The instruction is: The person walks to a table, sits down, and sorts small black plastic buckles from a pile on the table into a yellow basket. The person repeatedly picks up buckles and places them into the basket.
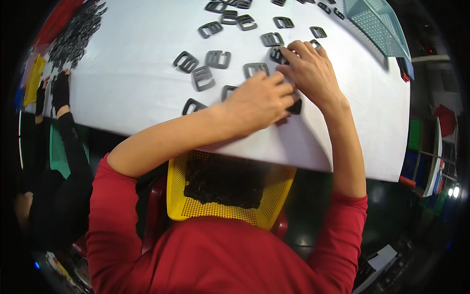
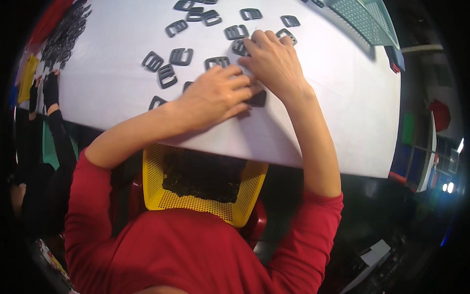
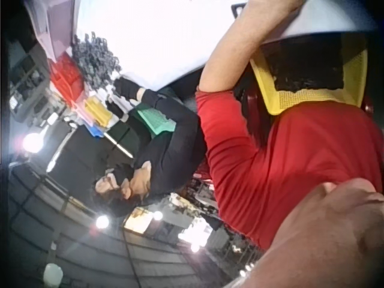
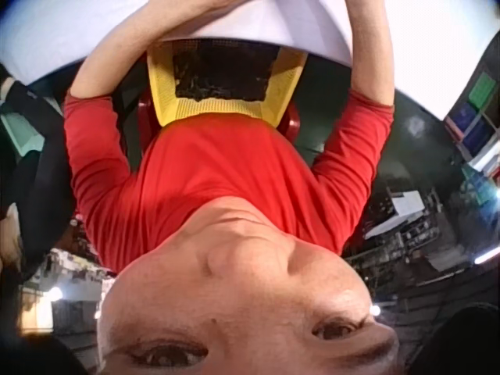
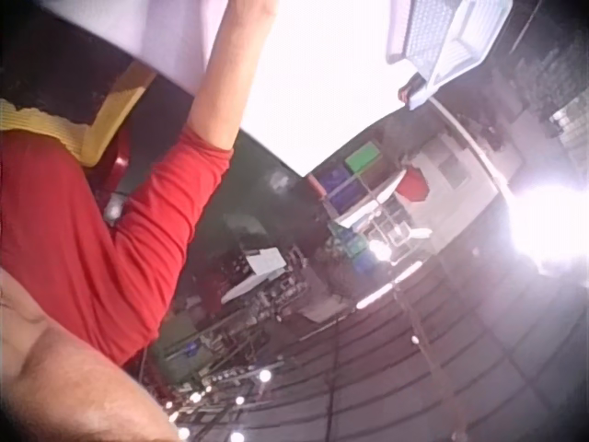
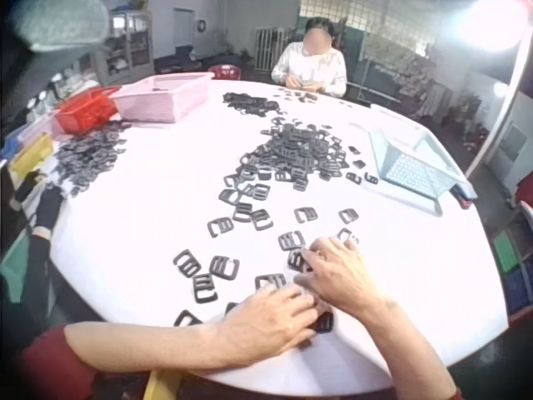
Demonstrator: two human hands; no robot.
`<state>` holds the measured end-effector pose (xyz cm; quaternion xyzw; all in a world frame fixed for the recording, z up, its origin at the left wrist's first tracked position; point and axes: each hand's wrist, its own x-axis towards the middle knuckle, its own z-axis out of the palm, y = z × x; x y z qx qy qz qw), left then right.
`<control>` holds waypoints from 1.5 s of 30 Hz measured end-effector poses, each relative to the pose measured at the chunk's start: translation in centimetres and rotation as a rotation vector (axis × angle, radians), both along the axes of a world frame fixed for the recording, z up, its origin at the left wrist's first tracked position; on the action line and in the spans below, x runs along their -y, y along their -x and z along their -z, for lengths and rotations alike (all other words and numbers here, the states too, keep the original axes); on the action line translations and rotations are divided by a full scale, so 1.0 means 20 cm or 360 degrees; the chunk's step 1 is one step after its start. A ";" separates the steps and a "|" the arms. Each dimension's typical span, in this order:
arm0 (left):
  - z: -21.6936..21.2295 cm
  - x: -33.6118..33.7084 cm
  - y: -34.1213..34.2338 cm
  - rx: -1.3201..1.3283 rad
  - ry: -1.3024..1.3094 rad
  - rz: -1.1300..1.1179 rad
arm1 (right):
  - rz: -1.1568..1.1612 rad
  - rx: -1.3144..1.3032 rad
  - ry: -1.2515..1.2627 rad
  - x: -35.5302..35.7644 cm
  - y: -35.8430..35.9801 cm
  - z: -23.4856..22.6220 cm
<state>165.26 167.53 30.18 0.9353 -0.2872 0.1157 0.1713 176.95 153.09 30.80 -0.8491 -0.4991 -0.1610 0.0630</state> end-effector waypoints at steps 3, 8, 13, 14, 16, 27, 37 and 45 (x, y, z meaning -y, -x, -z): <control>0.01 0.02 0.02 0.0013 -0.0129 0.0051 | 0.0131 0.0267 0.0195 -0.04 0.01 -0.01; -0.09 -0.15 0.21 0.0129 0.0382 -0.0152 | 0.0504 -0.0881 -0.0302 0.02 0.06 -0.10; -0.07 -0.56 0.40 0.0097 0.0432 -0.0738 | 0.0134 -0.0449 -0.0423 0.07 0.14 0.00; -0.05 -0.61 0.41 0.0087 0.0408 -0.0827 | 0.0110 -0.0456 -0.0305 0.08 0.17 0.03; 0.02 -0.70 0.43 -0.0093 0.0237 -0.0845 | 0.0222 -0.0325 -0.0063 0.06 0.26 0.07; 0.02 -0.69 0.27 -0.0369 0.0085 -0.0501 | 0.0003 -0.0932 -0.0456 -0.04 0.35 0.04; 0.02 -0.64 0.17 -0.0306 0.0194 -0.0195 | -0.0064 -0.1008 -0.0534 -0.13 0.32 0.05; 0.05 -0.45 0.32 -0.0369 0.0512 0.0226 | -0.0218 -0.0992 -0.0431 -0.05 0.52 0.05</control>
